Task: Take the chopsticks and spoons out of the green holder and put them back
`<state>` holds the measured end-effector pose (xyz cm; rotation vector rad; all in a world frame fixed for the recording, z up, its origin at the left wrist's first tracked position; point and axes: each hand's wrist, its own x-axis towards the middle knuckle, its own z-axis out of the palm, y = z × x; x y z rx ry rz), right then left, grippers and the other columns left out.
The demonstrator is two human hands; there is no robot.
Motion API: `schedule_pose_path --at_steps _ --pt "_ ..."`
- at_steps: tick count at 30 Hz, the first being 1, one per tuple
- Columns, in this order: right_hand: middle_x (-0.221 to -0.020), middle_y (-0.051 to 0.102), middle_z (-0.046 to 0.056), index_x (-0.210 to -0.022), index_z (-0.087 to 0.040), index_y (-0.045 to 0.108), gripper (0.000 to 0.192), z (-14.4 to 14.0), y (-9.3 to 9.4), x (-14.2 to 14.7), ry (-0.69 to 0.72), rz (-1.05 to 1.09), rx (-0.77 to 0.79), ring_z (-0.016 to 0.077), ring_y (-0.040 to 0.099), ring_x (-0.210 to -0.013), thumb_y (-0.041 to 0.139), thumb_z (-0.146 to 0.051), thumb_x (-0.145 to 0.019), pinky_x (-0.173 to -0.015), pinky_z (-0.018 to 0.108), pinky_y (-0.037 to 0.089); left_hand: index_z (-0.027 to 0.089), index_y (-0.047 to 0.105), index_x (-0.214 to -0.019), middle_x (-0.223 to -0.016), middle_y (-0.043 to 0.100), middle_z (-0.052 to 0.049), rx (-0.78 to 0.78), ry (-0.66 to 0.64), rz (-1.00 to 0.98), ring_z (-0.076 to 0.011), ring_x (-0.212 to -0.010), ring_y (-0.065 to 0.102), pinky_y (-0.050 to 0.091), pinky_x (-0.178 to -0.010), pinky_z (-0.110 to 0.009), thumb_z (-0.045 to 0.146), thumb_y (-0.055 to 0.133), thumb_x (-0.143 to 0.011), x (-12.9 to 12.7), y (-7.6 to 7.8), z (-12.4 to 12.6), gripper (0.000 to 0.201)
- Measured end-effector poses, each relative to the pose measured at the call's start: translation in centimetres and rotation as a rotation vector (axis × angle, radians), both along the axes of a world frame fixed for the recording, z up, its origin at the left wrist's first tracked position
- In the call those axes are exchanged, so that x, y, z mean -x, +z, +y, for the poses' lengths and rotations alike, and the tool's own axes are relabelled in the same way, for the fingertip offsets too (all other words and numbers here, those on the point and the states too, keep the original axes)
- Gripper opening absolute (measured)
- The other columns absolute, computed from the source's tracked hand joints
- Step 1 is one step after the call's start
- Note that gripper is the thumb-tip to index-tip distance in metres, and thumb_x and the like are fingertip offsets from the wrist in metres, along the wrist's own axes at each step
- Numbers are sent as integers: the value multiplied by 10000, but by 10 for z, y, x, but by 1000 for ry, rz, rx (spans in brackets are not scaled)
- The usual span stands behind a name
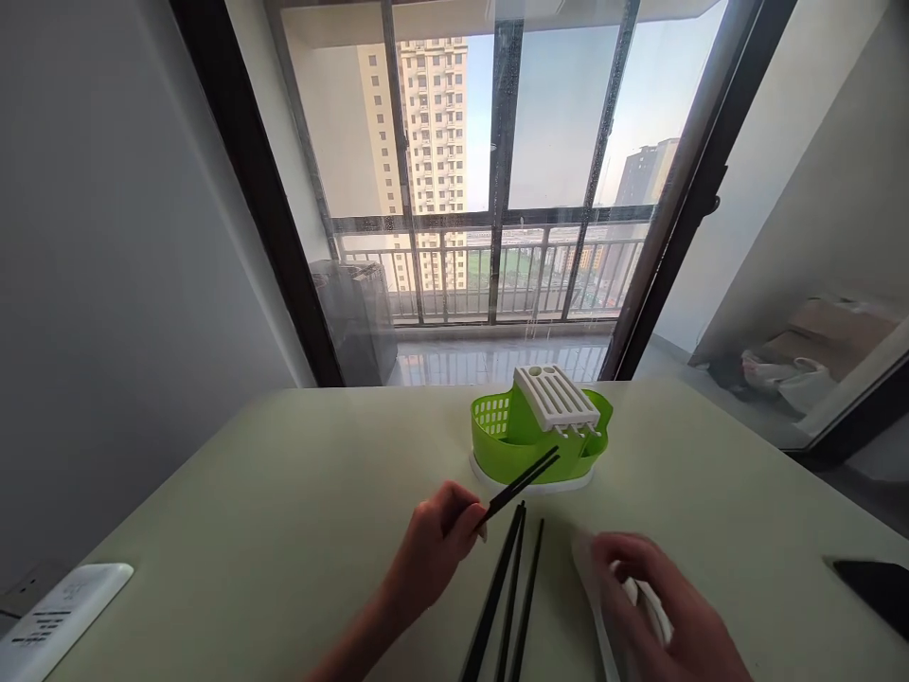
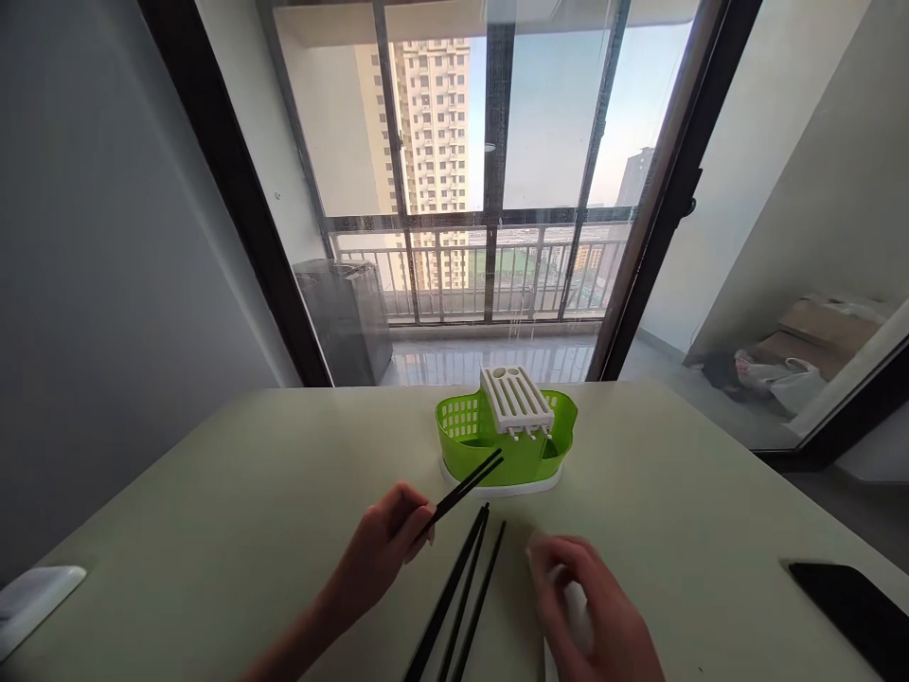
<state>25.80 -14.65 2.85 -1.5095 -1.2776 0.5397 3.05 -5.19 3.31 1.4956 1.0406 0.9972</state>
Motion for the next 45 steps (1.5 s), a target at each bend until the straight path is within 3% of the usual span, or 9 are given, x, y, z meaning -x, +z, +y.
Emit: schedule_pose_path --at_steps 4,10,14,19,26,33,36,41,45 --pt "-905 708 -1 -1274 -259 595 420 37 41 18 433 3 129 184 687 -800 542 -549 -976 -747 289 557 213 510 -770 -631 556 66 -1 54 -216 -71 -505 408 371 -499 -195 394 640 -905 -25 -3 -6 260" --pt "-883 647 20 -855 -230 582 340 73 96 38 528 -219 -116 167 613 -786 387 -404 -1074 -734 292 485 214 617 -829 -591 554 67 -134 169 -170 -104 -541 510 476 -573 -224 329 606 -909 -29 5 2 141" --pt "-954 620 23 -908 -235 578 283 80 105 40 612 -336 -108 162 622 -822 379 -336 -1081 -758 301 478 227 717 -808 -653 683 30 -212 114 8 -132 -605 584 516 -646 -251 262 606 -886 -15 0 5 139" --pt "-941 591 0 -894 -242 558 273 83 91 38 741 -404 -72 140 610 -790 375 -302 -1088 -755 292 476 248 795 -778 -714 777 19 -238 61 79 -151 -634 644 532 -668 -259 269 656 -893 0 -17 3 182" --pt "-926 611 0 -879 -237 564 264 88 80 41 760 -407 -58 143 611 -792 403 -292 -1081 -729 287 477 294 852 -845 -821 821 7 -237 -8 158 -208 -730 740 595 -780 -320 403 728 -889 13 -27 10 170" --pt "-887 659 13 -945 -232 623 249 90 99 35 600 -348 -145 145 606 -738 455 -367 -1069 -695 282 491 301 850 -943 -895 835 6 -170 -70 186 -238 -818 781 607 -799 -335 394 726 -897 17 -32 12 162" --pt "-873 680 24 -948 -232 651 284 94 115 30 566 -391 -214 149 608 -724 454 -398 -1068 -657 273 484 273 837 -897 -882 831 -16 -155 -43 171 -233 -813 765 603 -800 -341 468 702 -905 16 -35 13 238" --pt "-708 652 2 -930 -226 698 354 112 163 5 418 -397 -302 126 583 -579 496 -498 -1033 -540 250 450 200 700 -1104 -1033 771 -94 -174 165 -15 -210 -892 701 560 -815 -342 625 461 -999 22 -40 26 498" --pt "-723 659 6 -941 -188 702 419 141 195 -18 240 -448 -337 104 570 -583 485 -539 -1014 -561 261 430 174 651 -965 -912 700 -91 -86 300 -84 -192 -783 649 519 -725 -325 699 346 -999 24 -41 34 608"
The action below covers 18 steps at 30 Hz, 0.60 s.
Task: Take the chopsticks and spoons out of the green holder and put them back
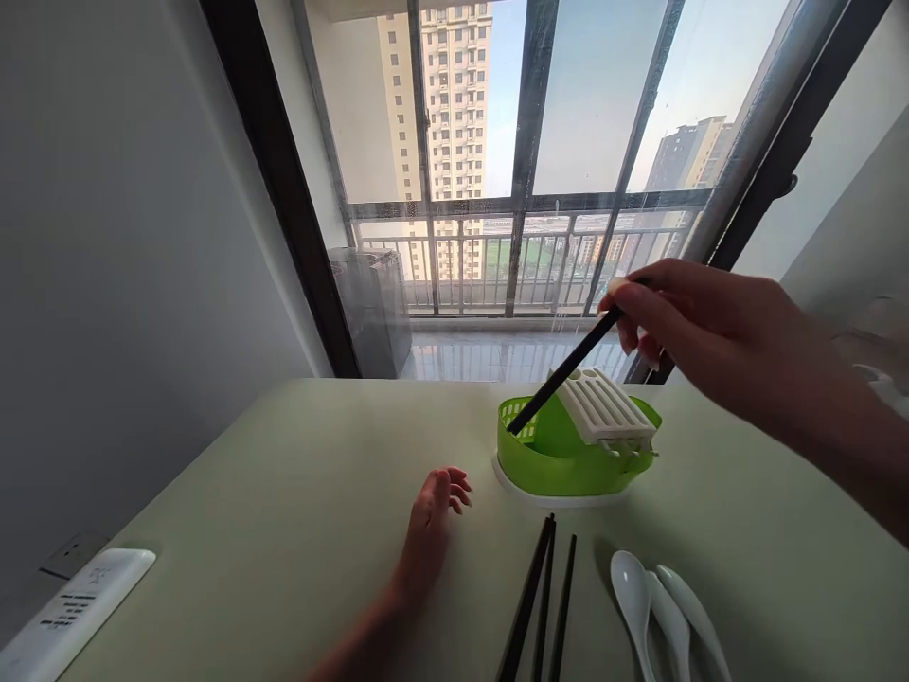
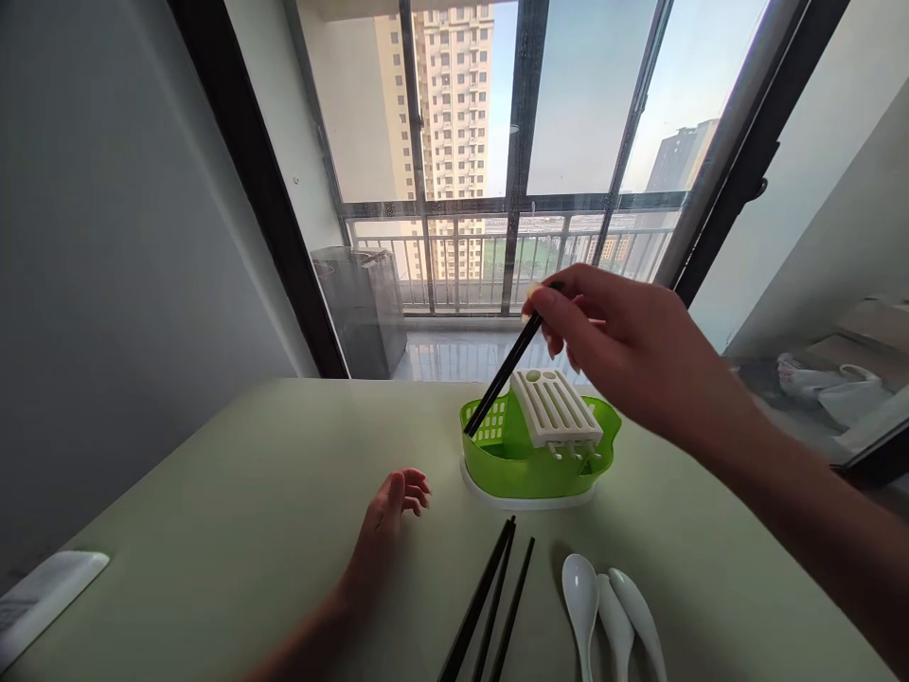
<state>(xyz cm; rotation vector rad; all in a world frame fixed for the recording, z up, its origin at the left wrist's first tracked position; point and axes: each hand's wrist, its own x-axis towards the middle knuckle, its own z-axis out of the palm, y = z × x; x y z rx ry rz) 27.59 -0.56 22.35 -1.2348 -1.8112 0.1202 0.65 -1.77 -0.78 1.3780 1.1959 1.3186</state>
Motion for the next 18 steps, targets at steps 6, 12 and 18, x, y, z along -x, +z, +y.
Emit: schedule_pose_path --at_steps 6,12,18 --pt "-695 664 5 -933 -179 718 443 64 -23 -9 66 -160 128 133 603 -608 490 -552 -1000 -615 285 438 187 624 -901 -839 648 -57 53 -9 1 -183 -743 602 501 -711 -323 752 363 -959 -1 -1 -1 625" --pt "-678 638 -8 -912 -173 717 494 102 -62 -8 137 -163 252 127 564 -604 472 -595 -988 -617 271 403 182 622 -885 -828 629 -41 55 -51 -18 -165 -729 579 487 -711 -312 706 374 -987 -1 -7 -1 589" --pt "-679 634 -15 -887 -186 689 485 108 -85 -7 84 -124 305 136 515 -598 446 -595 -982 -596 276 357 177 631 -870 -823 623 -38 56 -73 4 -159 -710 555 463 -700 -304 665 374 -1004 -3 -9 -3 568"
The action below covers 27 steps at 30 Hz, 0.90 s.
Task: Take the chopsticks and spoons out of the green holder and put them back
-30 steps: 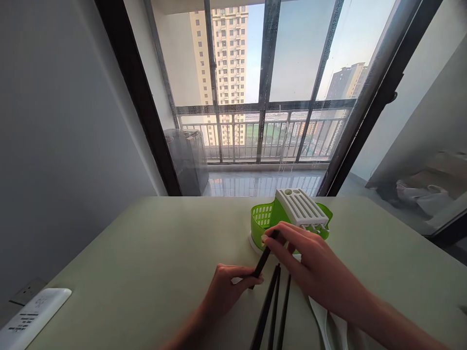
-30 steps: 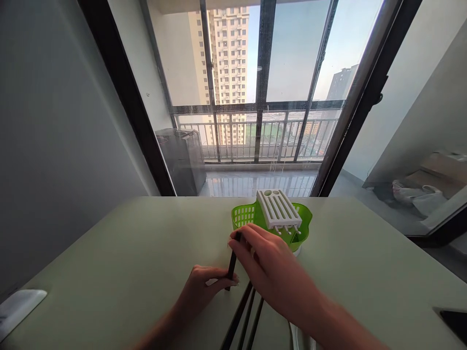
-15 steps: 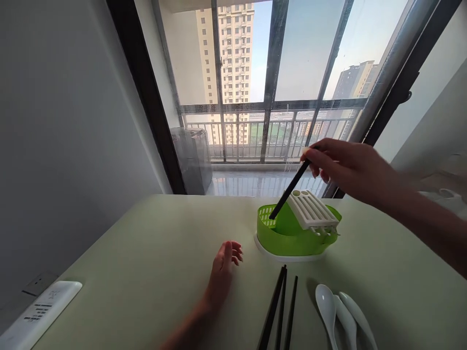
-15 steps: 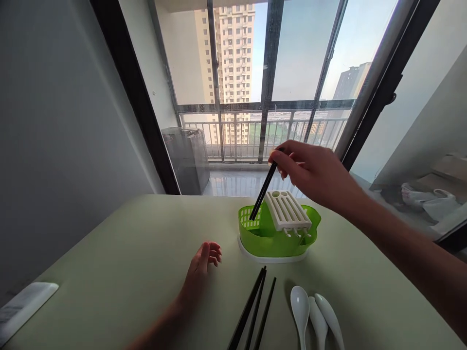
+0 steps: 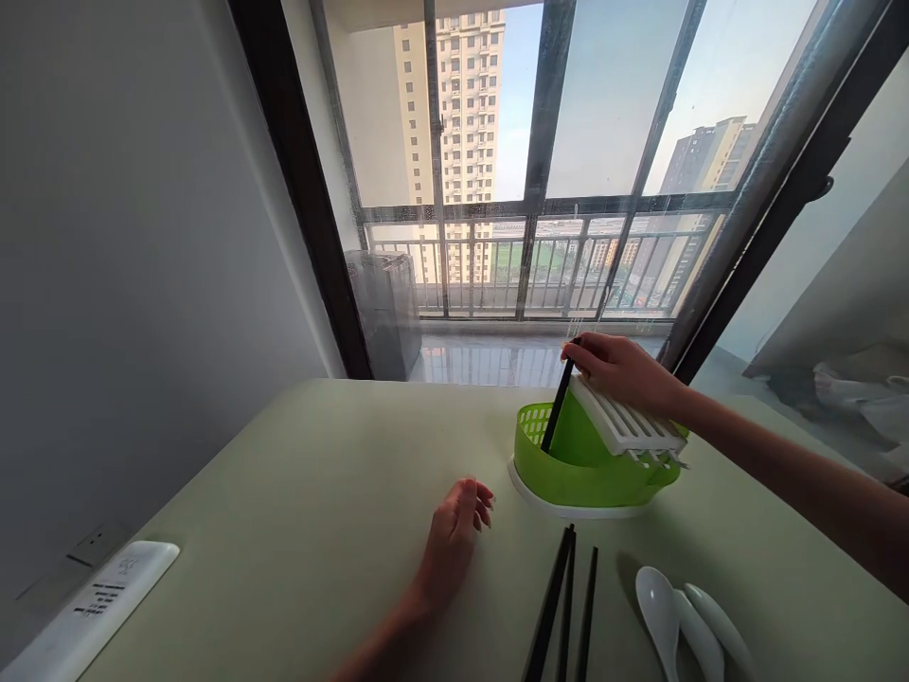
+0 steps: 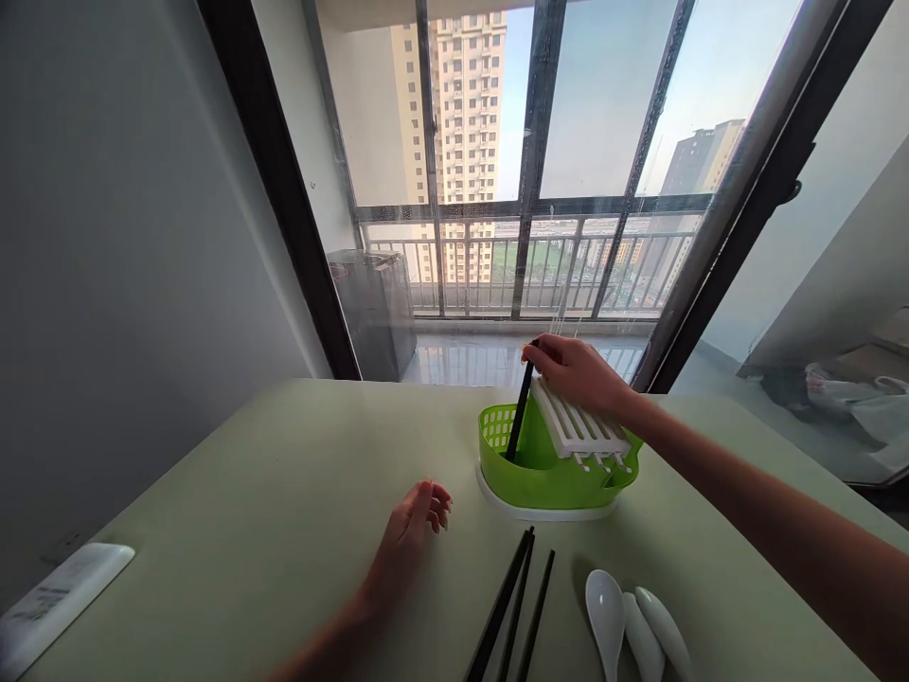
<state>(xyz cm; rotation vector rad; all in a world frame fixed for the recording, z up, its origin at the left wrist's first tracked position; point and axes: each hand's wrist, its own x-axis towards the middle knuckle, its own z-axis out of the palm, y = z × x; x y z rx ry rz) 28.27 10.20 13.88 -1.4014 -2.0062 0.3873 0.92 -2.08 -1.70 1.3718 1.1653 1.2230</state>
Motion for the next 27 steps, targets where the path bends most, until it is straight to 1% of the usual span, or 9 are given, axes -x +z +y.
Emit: schedule_pose_path --at_steps 4,9,13,18,20,22,23,25,27 --pt "-659 632 -4 -826 -202 676 456 -2 -5 7 -80 -6 11 157 518 -609 473 -588 -960 -586 288 332 175 637 -866 -805 613 -28 12 -8 23 -156 -708 543 445 -708 -300 632 360 -1022 -1 -1 -1 557" --pt "-616 607 -10 -800 -210 675 435 -6 -4 19 -104 7 -29 163 516 -601 476 -566 -955 -597 289 332 180 640 -868 -798 611 -22 9 -1 37 -157 -713 533 440 -718 -296 618 349 -1029 -1 -3 0 550" --pt "-628 629 -10 -794 -214 671 407 -10 -2 25 -134 9 -40 158 522 -587 480 -534 -956 -588 286 329 182 635 -865 -799 609 -18 0 -13 48 -156 -706 533 440 -713 -295 615 340 -1031 -1 -2 0 549" --pt "-612 615 -7 -735 -218 613 400 -12 0 28 -146 -27 -47 157 518 -588 488 -521 -965 -587 289 325 187 644 -860 -766 589 -2 -12 -26 95 -153 -703 521 435 -705 -282 587 364 -1033 0 1 0 518" --pt "-650 636 -1 -816 -213 636 353 -13 1 28 -145 -29 -74 164 543 -611 513 -509 -963 -606 290 348 189 647 -850 -748 584 2 -17 -34 123 -153 -702 520 433 -705 -275 569 395 -1027 0 3 -1 489" --pt "-728 676 11 -991 -197 650 307 -17 4 27 -153 -4 -121 177 589 -656 545 -483 -959 -637 290 388 190 647 -839 -754 593 0 -18 -34 142 -151 -707 527 434 -706 -269 556 422 -1021 0 4 -2 466" --pt "-765 687 19 -1069 -187 634 313 -21 6 26 -161 9 -157 182 608 -677 561 -470 -956 -647 291 405 190 647 -837 -763 601 -3 -19 -33 146 -151 -713 533 436 -709 -267 550 430 -1020 0 5 -2 458" --pt "-809 685 28 -1139 -177 595 328 -37 10 24 -172 5 -262 187 623 -695 580 -448 -955 -642 292 427 190 645 -832 -767 608 -5 -21 -30 147 -150 -714 539 441 -709 -263 542 429 -1021 -1 6 -4 455" --pt "-827 669 28 -1137 -186 576 289 -63 14 22 -132 -53 -402 184 622 -695 575 -420 -968 -624 291 438 191 639 -821 -760 611 -4 -23 -39 153 -149 -710 543 443 -703 -259 528 432 -1021 -1 7 -5 444"
